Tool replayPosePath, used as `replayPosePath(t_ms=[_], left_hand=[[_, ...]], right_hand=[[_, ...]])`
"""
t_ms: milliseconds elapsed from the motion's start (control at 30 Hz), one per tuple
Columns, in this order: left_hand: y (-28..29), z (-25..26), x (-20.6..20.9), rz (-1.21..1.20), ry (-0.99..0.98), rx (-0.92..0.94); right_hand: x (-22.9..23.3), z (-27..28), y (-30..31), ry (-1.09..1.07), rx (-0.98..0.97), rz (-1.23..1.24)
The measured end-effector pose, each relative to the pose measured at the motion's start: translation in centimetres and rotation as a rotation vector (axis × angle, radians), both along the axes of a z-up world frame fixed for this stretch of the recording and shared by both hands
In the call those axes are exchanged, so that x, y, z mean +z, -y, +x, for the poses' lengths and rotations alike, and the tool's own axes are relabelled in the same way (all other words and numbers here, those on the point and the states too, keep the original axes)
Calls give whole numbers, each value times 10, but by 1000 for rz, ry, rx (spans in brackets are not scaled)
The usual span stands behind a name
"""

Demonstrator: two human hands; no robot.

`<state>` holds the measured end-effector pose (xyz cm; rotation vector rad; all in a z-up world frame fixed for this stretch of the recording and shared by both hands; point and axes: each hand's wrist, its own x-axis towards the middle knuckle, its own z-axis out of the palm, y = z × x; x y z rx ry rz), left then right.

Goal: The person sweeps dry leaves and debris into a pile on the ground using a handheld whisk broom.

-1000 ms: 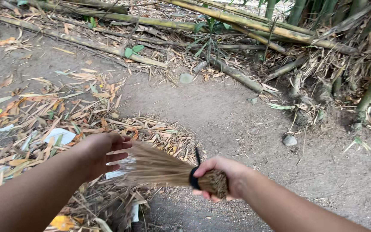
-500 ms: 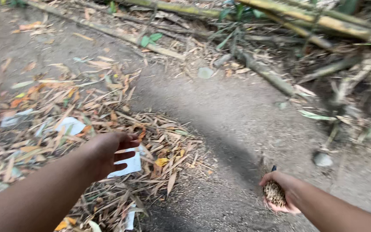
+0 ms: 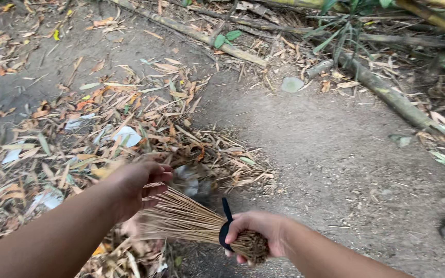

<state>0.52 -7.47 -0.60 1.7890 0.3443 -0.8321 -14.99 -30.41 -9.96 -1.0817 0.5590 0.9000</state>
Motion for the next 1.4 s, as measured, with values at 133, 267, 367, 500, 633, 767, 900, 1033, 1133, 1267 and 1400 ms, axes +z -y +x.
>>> replayPosePath(t_ms=[133, 267, 367, 500, 633, 767, 900, 1033, 1133, 1267, 1400], left_hand=[[22, 12, -12, -59, -17, -23], [55, 19, -17, -92, -29, -103], [84, 20, -16, -109, -16, -173], [116, 15, -12, -98, -36, -242], [134, 15, -12, -91, -41, -332], [137, 28, -12, -82, -42, -358], [123, 46, -18, -63, -38, -337], [115, 63, -24, -46, -48, -338], [128, 70, -28, -66, -40, -350], [160, 58, -22, -77, -39, -390], [190, 41, -14, -97, -30, -458]], right_hand=[[35, -8, 30, 81, -59, -96], [51, -32, 61, 80, -230, -315], [48, -66, 90, -22, -446, -399], [22, -119, 139, -155, -770, -419], [-8, -176, 187, -333, -948, -509], [-38, -212, 204, -470, -970, -504], [-66, -184, 171, -443, -855, -373], [-57, -112, 113, -266, -707, -244], [-10, -95, 102, -158, -667, -72], [53, -85, 107, 37, -487, -155], [66, -93, 132, 4, -509, -431]])
